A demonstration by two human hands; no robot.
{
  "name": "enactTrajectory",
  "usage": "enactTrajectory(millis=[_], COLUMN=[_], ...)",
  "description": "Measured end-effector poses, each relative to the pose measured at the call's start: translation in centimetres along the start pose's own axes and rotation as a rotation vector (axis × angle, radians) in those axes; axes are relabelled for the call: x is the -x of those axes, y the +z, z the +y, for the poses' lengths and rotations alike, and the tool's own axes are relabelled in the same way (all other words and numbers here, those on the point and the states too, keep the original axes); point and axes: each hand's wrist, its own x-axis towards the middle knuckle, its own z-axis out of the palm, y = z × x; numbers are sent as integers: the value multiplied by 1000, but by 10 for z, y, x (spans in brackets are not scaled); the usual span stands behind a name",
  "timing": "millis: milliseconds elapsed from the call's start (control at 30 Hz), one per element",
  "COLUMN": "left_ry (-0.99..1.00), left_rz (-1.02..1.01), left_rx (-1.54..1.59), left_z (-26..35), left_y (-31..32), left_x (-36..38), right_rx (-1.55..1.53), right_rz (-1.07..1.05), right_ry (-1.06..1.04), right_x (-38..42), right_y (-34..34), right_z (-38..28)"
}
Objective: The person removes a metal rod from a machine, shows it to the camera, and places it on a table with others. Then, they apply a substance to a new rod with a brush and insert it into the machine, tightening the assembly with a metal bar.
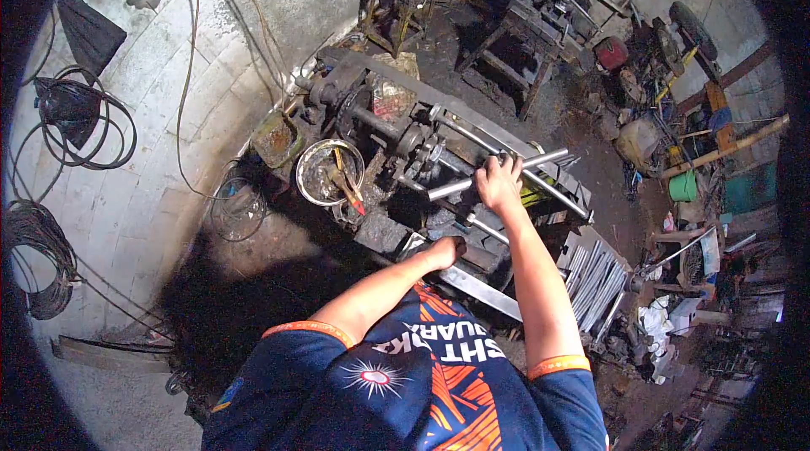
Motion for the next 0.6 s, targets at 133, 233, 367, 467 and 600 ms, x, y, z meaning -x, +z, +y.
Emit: enactTrajectory(millis=[133, 233, 367, 467, 600], left_ry=[-74, -93, -109, 51, -24], left_rz=[2, 0, -17, -35, -34], left_rx=[-22, -16, -27, -81, -27], left_z=[5, 15, 4, -9, 4], left_y=[-1, -8, -3, 5, -3], left_x=[1, 5, 1, -2, 2], right_rx=[5, 12, 21, 23, 32], right_rz=[23, 17, 6, 15, -1], right_ry=[-18, -23, -17, -37, -19], right_x=[-1, -2, -2, -1, 0], right_y=[3, 2, 2, 4, 1], right_z=[1, 1, 4, 8, 7])
